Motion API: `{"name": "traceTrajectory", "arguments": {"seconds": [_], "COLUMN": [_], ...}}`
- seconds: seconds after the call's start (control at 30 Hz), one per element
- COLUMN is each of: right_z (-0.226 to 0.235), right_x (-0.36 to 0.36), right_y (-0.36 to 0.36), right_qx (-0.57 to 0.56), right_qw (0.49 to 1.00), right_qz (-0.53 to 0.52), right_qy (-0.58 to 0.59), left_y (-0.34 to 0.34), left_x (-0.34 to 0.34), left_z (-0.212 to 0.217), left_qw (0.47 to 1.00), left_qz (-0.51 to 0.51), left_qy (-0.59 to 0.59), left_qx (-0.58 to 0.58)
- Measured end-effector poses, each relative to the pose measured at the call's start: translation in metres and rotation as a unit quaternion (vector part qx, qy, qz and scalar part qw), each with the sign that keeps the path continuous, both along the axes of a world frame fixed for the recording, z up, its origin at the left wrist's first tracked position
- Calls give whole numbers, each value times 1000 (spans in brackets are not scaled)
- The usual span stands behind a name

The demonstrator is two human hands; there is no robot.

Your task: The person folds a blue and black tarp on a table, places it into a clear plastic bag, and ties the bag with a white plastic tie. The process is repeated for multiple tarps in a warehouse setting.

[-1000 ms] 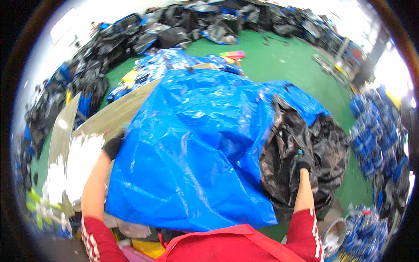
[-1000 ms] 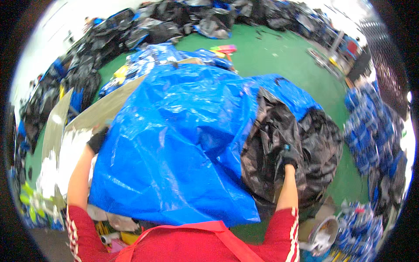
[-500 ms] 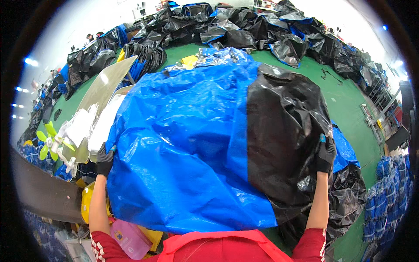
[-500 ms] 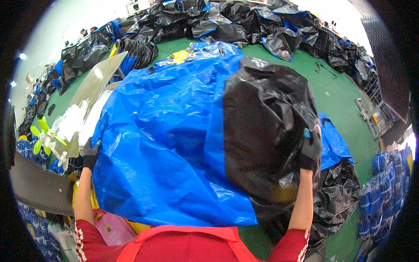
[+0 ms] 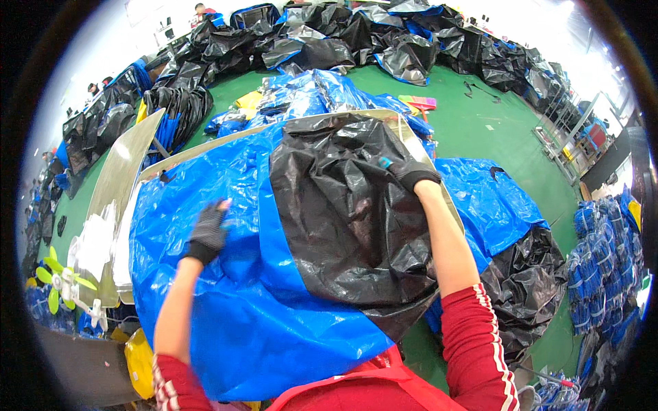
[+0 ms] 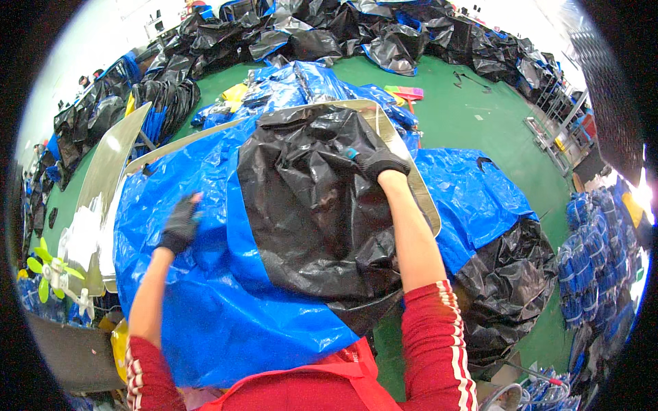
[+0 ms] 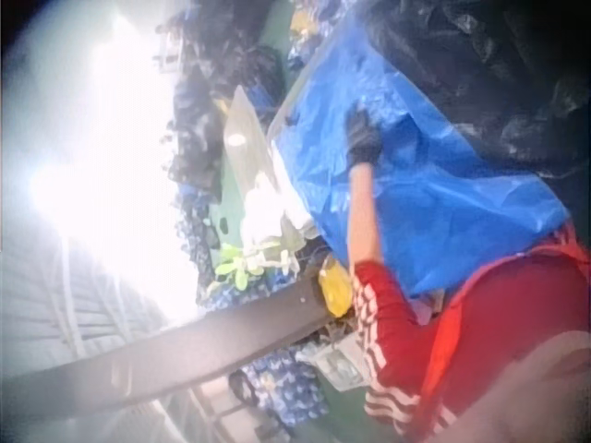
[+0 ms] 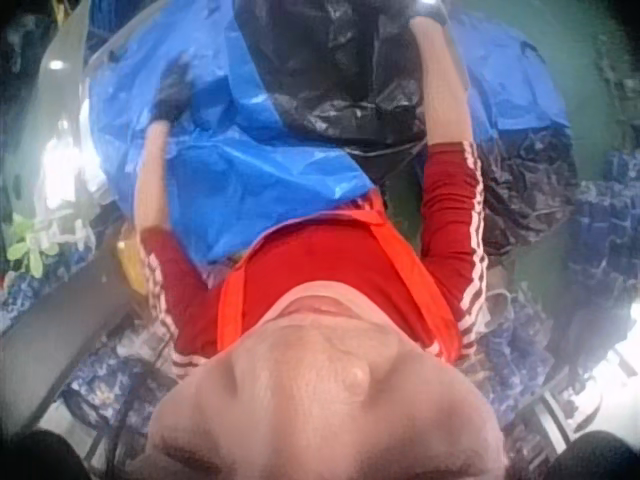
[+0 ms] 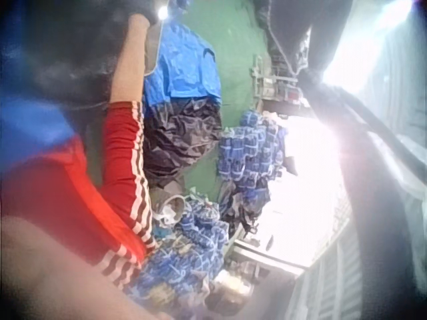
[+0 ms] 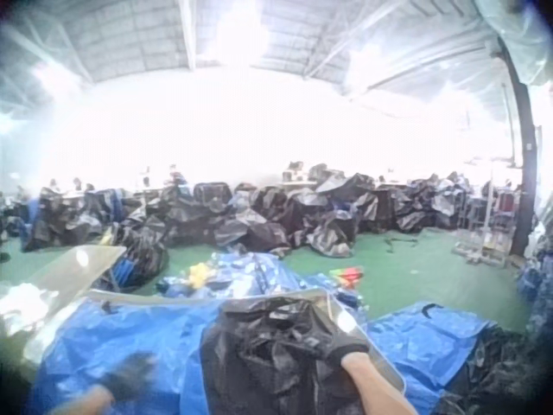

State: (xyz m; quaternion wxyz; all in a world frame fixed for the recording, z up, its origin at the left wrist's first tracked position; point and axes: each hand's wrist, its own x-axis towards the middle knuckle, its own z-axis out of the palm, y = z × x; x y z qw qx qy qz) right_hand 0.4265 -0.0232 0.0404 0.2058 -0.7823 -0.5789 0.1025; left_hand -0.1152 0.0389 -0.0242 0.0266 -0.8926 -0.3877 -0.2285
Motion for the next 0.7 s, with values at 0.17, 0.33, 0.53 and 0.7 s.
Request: {"name": "traceTrajectory", "arguments": {"seconds": [0.17, 0.33, 0.53, 0.7], "right_z": [-51, -25, 16, 61], "right_x": [-41, 35, 198, 149], "right_y": [12, -5, -42, 8], "right_qx": [-245, -35, -162, -101], "right_qw": [940, 983, 979, 978], "right_qz": [-115, 89, -87, 12], "right_qy": [-207, -159, -88, -184], "left_y": [23, 10, 11, 4], "left_x": [111, 99, 111, 181], "left_z": [-40, -59, -40, 28], "left_qw": [979, 988, 991, 994], "left_qz": [-20, -19, -24, -28], "left_qy": [194, 153, 124, 37], "left_qx": [-52, 2, -49, -96]}}
